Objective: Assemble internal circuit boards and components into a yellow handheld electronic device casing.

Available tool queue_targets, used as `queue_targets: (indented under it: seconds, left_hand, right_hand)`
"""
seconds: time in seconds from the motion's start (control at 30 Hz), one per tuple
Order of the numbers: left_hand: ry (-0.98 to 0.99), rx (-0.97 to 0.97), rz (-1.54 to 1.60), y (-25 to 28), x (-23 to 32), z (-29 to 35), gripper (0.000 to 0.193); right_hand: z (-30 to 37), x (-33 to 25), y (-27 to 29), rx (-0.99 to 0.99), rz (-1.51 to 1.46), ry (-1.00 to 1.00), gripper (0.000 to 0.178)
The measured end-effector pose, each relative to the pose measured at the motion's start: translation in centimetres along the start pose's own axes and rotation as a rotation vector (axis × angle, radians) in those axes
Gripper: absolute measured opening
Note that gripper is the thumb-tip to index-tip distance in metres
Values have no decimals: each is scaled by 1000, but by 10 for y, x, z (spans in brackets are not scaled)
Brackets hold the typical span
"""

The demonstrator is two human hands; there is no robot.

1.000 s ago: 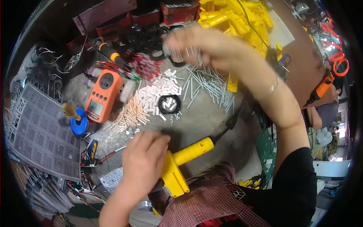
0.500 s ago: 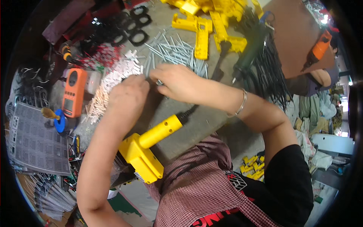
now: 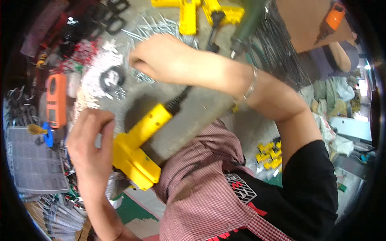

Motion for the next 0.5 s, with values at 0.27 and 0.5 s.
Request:
queue_targets:
  seconds: [0.27, 0.5]
  left_hand:
    - [74, 35, 93, 5, -3, 34, 15]
    - [263, 96, 120, 14, -24, 77, 19]
  right_hand:
    - [19, -7, 15, -45, -202, 61, 14]
    - [60, -78, 14, -306, -706, -115, 11]
Point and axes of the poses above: each hand's wrist, its own z-axis away from the middle knuckle, its own y-axis out of the back of the hand, x = y × z, the point moved 8 cm from there along -z, towards the middle knuckle, and after that the axes turned 6 degrees about -x, right-handed, at the moved point
